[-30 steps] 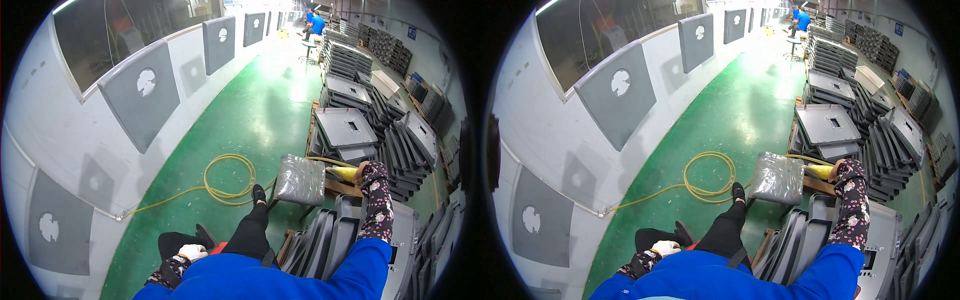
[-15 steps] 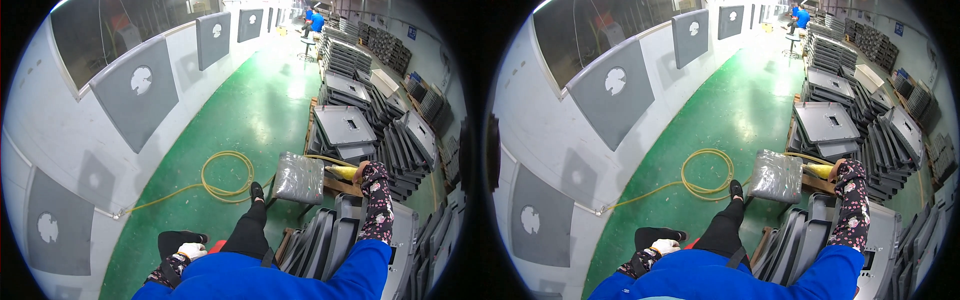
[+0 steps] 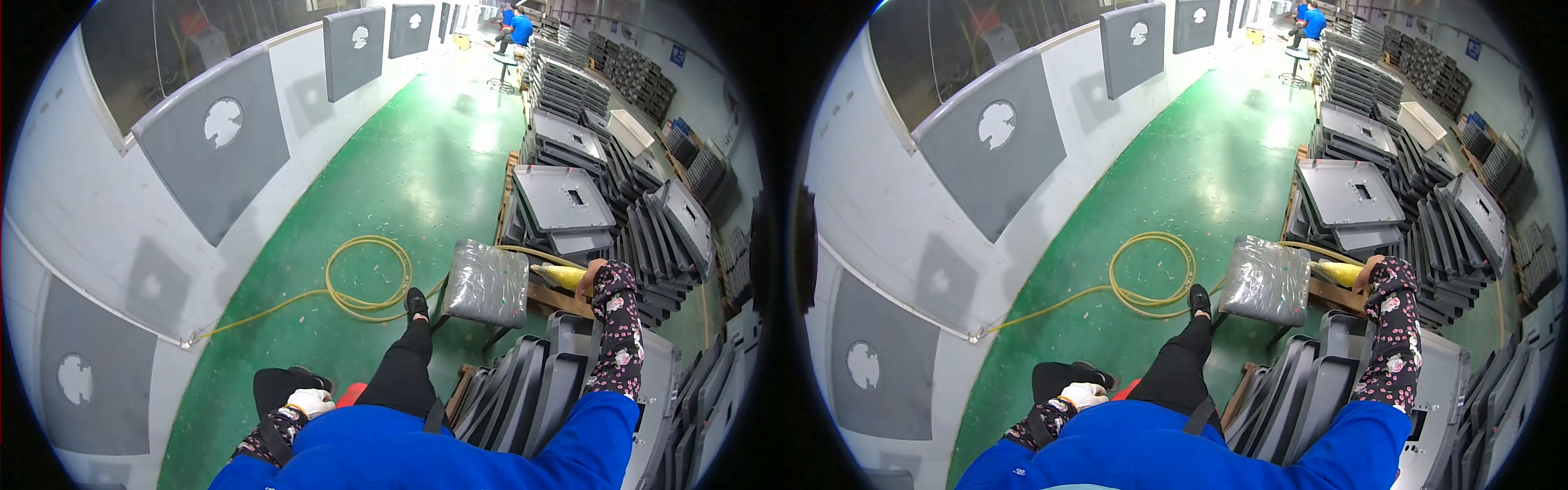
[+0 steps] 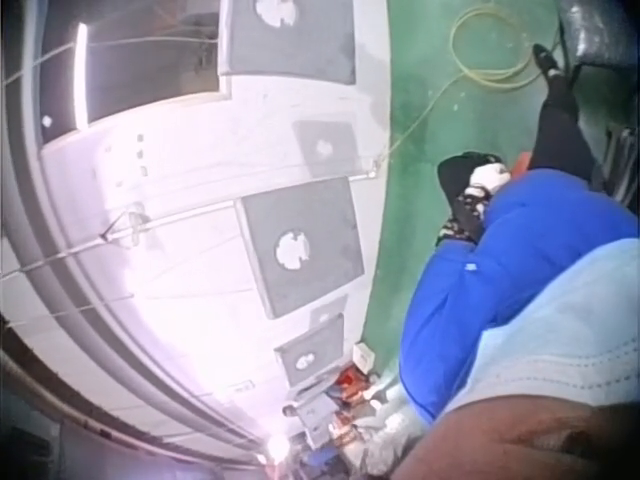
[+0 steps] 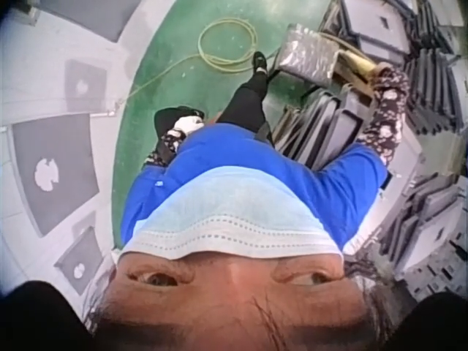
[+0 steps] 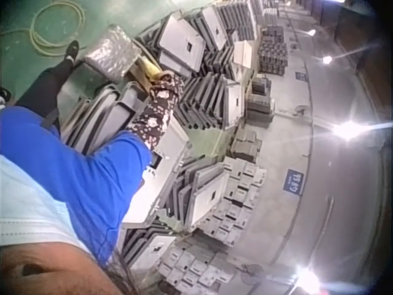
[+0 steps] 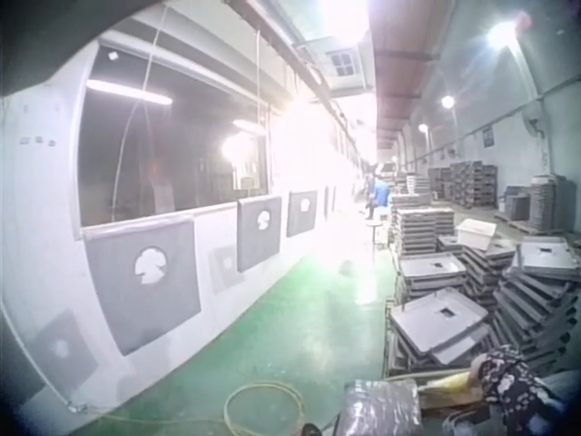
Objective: Using a brush and cloth to clean debris off stacked metal panels.
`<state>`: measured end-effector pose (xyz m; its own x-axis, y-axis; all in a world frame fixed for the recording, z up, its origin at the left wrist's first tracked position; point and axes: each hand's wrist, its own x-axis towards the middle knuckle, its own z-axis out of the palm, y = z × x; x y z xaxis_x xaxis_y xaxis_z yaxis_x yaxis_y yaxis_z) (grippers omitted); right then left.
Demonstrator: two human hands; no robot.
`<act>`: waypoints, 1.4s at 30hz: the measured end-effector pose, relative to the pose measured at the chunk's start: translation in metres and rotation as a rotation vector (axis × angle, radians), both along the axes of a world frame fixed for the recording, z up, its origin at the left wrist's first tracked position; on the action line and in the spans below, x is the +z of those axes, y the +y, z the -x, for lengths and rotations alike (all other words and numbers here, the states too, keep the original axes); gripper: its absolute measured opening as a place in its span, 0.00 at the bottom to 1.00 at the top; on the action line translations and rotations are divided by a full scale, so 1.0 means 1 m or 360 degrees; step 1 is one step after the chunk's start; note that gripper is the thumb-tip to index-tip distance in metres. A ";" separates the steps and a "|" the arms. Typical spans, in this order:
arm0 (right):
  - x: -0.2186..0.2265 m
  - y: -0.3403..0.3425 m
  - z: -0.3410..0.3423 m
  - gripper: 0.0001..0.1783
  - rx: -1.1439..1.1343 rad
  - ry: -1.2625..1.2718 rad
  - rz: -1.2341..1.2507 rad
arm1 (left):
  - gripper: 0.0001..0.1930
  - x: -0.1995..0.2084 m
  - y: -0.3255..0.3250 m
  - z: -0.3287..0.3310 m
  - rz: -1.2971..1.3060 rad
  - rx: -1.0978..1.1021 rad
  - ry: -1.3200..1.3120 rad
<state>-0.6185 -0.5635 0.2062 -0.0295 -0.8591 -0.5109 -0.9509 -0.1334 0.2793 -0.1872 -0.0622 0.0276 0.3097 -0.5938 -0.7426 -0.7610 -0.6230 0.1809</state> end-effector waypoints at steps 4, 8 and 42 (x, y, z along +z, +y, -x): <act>0.000 -0.001 0.002 0.38 0.0025 -0.0029 0.0010 | 0.25 0.005 0.000 0.002 -0.0010 0.0021 -0.0004; -0.004 -0.004 0.004 0.38 0.0013 -0.0004 0.0029 | 0.25 0.003 0.002 0.001 -0.0018 0.0017 -0.0005; -0.001 0.001 0.002 0.38 -0.0007 -0.0023 0.0008 | 0.26 0.003 0.005 0.001 0.0012 0.0040 0.0009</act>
